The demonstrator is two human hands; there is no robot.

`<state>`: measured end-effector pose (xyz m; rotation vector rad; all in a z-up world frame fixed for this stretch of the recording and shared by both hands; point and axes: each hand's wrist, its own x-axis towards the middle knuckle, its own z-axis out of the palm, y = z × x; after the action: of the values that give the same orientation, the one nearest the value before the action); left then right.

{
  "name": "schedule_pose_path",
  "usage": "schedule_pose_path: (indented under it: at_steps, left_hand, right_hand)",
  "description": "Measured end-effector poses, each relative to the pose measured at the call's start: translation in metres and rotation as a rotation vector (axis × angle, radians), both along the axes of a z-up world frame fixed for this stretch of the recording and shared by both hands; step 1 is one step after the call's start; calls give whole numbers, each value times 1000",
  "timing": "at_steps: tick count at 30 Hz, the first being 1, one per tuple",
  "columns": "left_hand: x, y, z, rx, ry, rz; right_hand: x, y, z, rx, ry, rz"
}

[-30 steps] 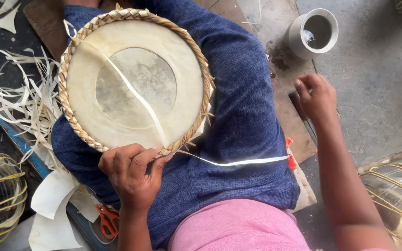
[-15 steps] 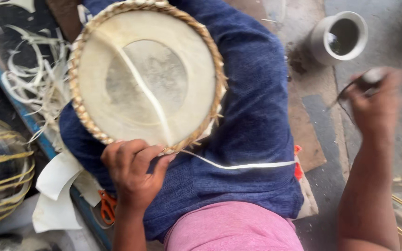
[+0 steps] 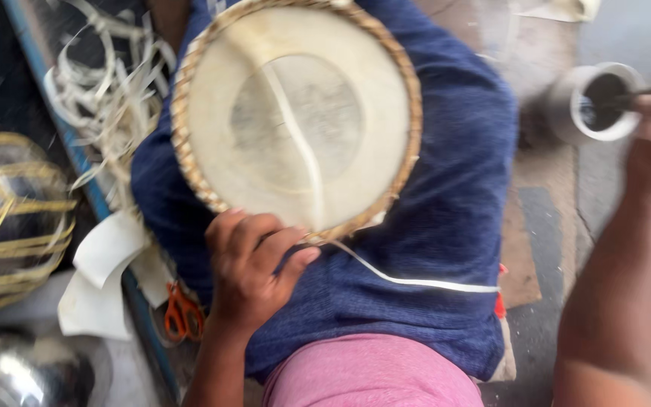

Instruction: The person weaves a white strap into the rim of a drum using a pointed metal tool, pulling the material through the edge while seated on the floor.

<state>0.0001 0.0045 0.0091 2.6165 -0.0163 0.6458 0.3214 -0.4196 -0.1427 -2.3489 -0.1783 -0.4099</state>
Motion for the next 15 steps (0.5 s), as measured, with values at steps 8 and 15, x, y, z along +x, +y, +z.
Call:
schedule_pose_path:
  at_steps: [8, 15]
  left_hand:
    - [25, -2, -1, -98, -77, 69]
    - [33, -2, 8, -125, -5, 91]
  right_hand:
    - [-67, 91, 109, 518, 171, 559]
    - [-109, 195, 179, 734, 644, 937]
